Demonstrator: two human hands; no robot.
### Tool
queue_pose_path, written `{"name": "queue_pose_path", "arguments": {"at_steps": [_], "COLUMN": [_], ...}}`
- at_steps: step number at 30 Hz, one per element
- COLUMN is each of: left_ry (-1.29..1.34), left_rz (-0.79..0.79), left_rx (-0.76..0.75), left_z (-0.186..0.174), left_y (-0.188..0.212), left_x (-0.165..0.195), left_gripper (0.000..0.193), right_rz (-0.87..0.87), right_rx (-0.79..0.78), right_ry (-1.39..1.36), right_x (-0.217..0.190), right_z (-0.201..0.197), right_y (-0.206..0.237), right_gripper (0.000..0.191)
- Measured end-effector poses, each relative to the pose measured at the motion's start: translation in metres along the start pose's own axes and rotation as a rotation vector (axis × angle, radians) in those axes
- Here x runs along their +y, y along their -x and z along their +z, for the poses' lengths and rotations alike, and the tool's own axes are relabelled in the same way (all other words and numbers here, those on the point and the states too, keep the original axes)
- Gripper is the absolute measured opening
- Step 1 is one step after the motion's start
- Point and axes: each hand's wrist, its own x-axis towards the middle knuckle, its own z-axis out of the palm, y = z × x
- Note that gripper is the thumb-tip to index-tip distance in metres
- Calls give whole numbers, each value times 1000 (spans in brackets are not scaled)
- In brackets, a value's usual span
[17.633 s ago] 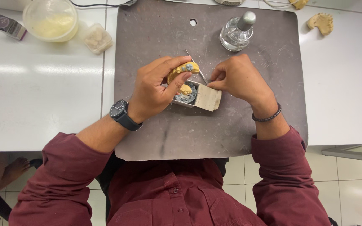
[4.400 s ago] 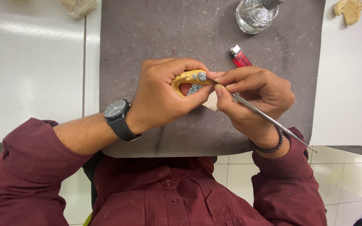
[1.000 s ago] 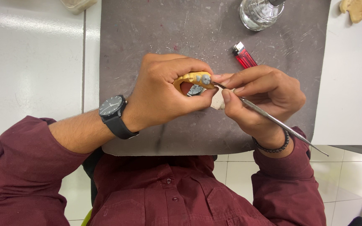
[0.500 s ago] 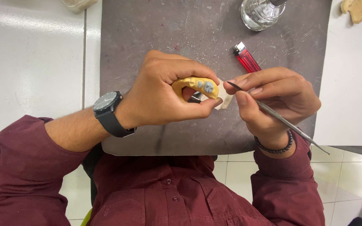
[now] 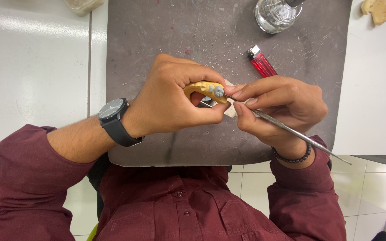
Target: The person holds a dental stone model with a partial denture setup in one hand and uses a metal wax carver to sculpt and refine the wax around the artificial teeth, rotating the model to reach different surfaces. They occasionally dip the tool tip into a small box of dark material and continue shaping the wax on the model.
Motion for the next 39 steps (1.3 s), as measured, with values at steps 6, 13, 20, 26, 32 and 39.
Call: {"name": "queue_pose_path", "arguments": {"at_steps": [6, 13, 20, 26, 32, 39], "left_ry": [-3, -22, 0, 2, -1, 1], "left_rz": [-23, -17, -27, -5, -7, -6], "left_rx": [-23, -31, -18, -1, -6, -3], "left_z": [-1, -1, 0, 1, 2, 1], "left_y": [-1, -2, 0, 0, 0, 0], "left_x": [0, 0, 1, -2, -1, -1], "left_gripper": [21, 21, 22, 21, 21, 21], "right_rz": [-4, -14, 13, 0, -3, -3], "right_rx": [-24, -23, 7, -14, -10, 2], "right_ry": [29, 55, 21, 40, 45, 44], "right_x": [0, -1, 0, 1, 1, 2], "right_z": [-3, -1, -1, -2, -2, 0], "right_y": [-2, -3, 0, 2, 0, 0], "right_gripper": [23, 23, 23, 23, 23, 23]}}
